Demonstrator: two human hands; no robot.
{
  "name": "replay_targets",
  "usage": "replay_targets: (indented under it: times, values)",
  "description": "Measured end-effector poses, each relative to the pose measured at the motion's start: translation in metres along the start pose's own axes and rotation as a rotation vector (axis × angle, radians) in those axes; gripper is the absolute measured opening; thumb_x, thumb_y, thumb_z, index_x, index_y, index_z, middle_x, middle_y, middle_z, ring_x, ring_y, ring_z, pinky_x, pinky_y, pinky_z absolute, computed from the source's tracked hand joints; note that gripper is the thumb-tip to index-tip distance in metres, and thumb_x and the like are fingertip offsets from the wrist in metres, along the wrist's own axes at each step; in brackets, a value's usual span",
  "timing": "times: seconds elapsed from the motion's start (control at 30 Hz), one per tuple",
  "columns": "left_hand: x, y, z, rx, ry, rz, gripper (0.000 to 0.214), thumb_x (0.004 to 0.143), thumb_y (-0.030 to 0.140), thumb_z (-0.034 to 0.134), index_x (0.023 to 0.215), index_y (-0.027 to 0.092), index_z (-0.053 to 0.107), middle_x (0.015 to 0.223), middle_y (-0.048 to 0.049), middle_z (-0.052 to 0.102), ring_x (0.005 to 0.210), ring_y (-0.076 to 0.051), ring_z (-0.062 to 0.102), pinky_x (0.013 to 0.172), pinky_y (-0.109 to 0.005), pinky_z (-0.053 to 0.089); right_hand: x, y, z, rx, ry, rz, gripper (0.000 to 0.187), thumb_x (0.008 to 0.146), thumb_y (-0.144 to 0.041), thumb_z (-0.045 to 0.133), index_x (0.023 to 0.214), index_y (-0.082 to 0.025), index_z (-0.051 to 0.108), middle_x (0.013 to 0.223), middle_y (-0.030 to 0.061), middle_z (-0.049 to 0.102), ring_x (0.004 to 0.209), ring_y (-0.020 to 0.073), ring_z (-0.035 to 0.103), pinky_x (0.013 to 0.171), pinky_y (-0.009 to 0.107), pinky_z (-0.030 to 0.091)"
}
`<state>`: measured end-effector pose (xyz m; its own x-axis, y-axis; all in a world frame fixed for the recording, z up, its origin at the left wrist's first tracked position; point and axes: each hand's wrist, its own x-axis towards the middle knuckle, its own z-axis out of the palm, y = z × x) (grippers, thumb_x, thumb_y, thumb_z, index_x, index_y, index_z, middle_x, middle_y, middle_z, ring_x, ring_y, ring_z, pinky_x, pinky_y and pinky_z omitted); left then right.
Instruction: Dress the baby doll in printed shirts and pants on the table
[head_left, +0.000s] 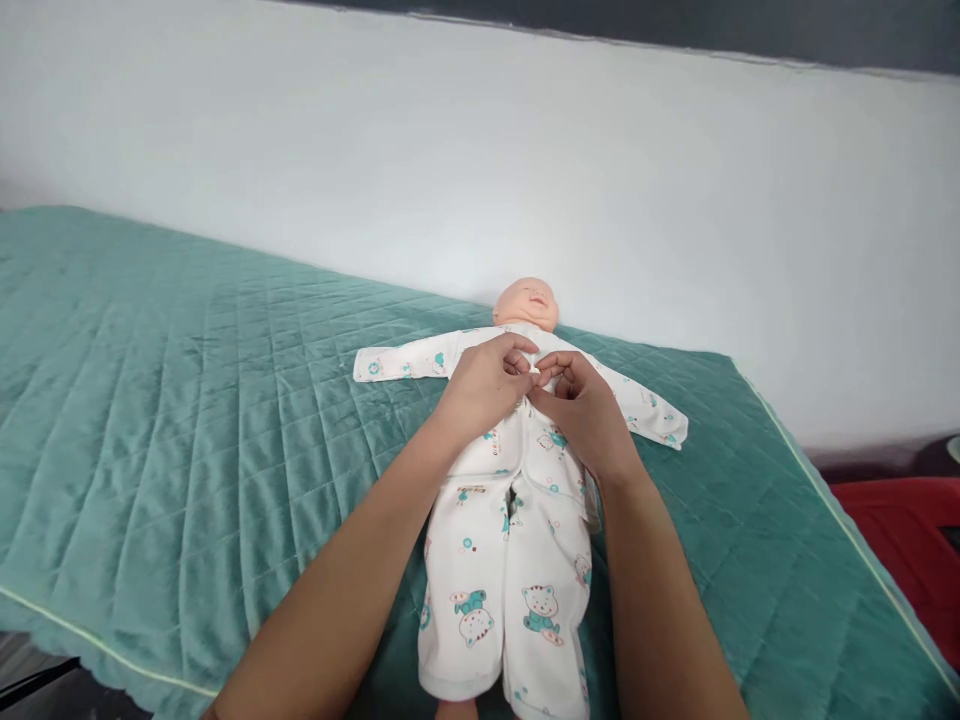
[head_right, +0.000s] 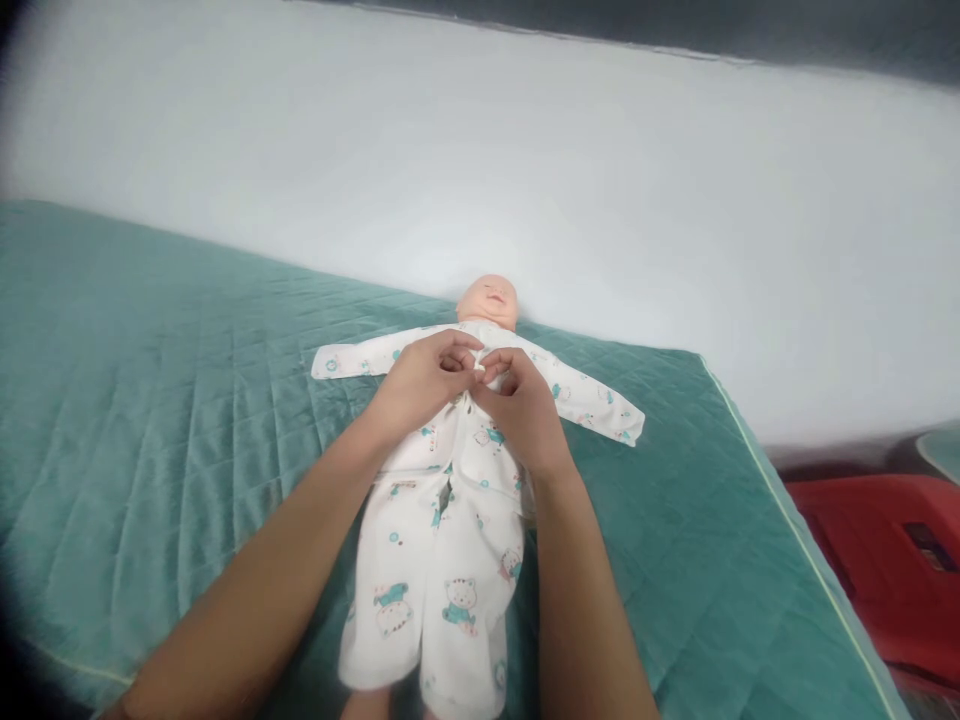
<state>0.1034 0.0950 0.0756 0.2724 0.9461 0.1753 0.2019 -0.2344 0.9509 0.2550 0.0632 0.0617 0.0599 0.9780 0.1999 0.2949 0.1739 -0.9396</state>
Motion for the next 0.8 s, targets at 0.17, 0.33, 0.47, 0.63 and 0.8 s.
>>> replay_targets:
  times: [0.17, 0.33, 0.47, 0.63, 0.8]
  values:
    - [-0.0012, 0.0001, -0.0038, -0.024, -0.028, -0.006, 0.035, 0.075, 0.012, 0.060, 0.109, 0.019, 0.065, 0.085, 0.0010, 0.066, 0.068, -0.010, 0.058, 0.060, -0.022, 0.043, -0.0011, 0.0001, 0.0014, -0.054, 0.014, -0.014, 0.024, 0.080, -0.030, 0.072, 0.100, -0.024, 0.060, 0.088, -0.0038, 0.054, 0.057, 0.0078, 0.032, 0.050, 0.025, 0.028]
    - [-0.0006, 0.0003, -0.0039, -0.023, -0.013, -0.024, 0.037, 0.073, 0.011, 0.060, 0.109, 0.020, 0.064, 0.087, 0.0005, 0.066, 0.069, -0.010, 0.058, 0.061, -0.022, 0.044, -0.0012, 0.0007, 0.0015, -0.055, 0.024, -0.010, 0.026, 0.079, -0.029, 0.073, 0.100, -0.025, 0.060, 0.089, -0.0037, 0.054, 0.058, 0.0083, 0.033, 0.051, 0.026, 0.028]
    - [-0.0013, 0.0026, -0.0047, -0.028, -0.002, -0.049, 0.037, 0.070, 0.012, 0.060, 0.106, 0.019, 0.063, 0.087, 0.0005, 0.066, 0.069, -0.011, 0.058, 0.059, -0.022, 0.043, -0.0018, -0.0002, 0.0012, -0.070, 0.030, 0.038, 0.027, 0.077, -0.030, 0.073, 0.099, -0.025, 0.059, 0.074, -0.0064, 0.045, 0.056, 0.0090, 0.031, 0.051, 0.026, 0.027]
    - [-0.0023, 0.0036, -0.0052, -0.020, 0.006, -0.060, 0.039, 0.067, 0.011, 0.060, 0.105, 0.020, 0.063, 0.087, 0.0014, 0.066, 0.067, -0.010, 0.057, 0.058, -0.022, 0.042, -0.0027, 0.0000, 0.0005, -0.110, 0.035, 0.057, 0.028, 0.078, -0.030, 0.072, 0.102, -0.027, 0.059, 0.061, -0.0094, 0.033, 0.053, 0.0098, 0.030, 0.051, 0.025, 0.025]
    - [-0.0009, 0.0023, -0.0029, -0.007, 0.022, -0.059, 0.040, 0.065, 0.010, 0.060, 0.103, 0.021, 0.062, 0.089, 0.0010, 0.065, 0.069, -0.011, 0.057, 0.058, -0.022, 0.042, -0.0031, 0.0001, 0.0003, -0.113, 0.024, 0.059, 0.028, 0.077, -0.028, 0.070, 0.103, -0.026, 0.059, 0.060, -0.0096, 0.035, 0.052, 0.0095, 0.030, 0.050, 0.025, 0.025]
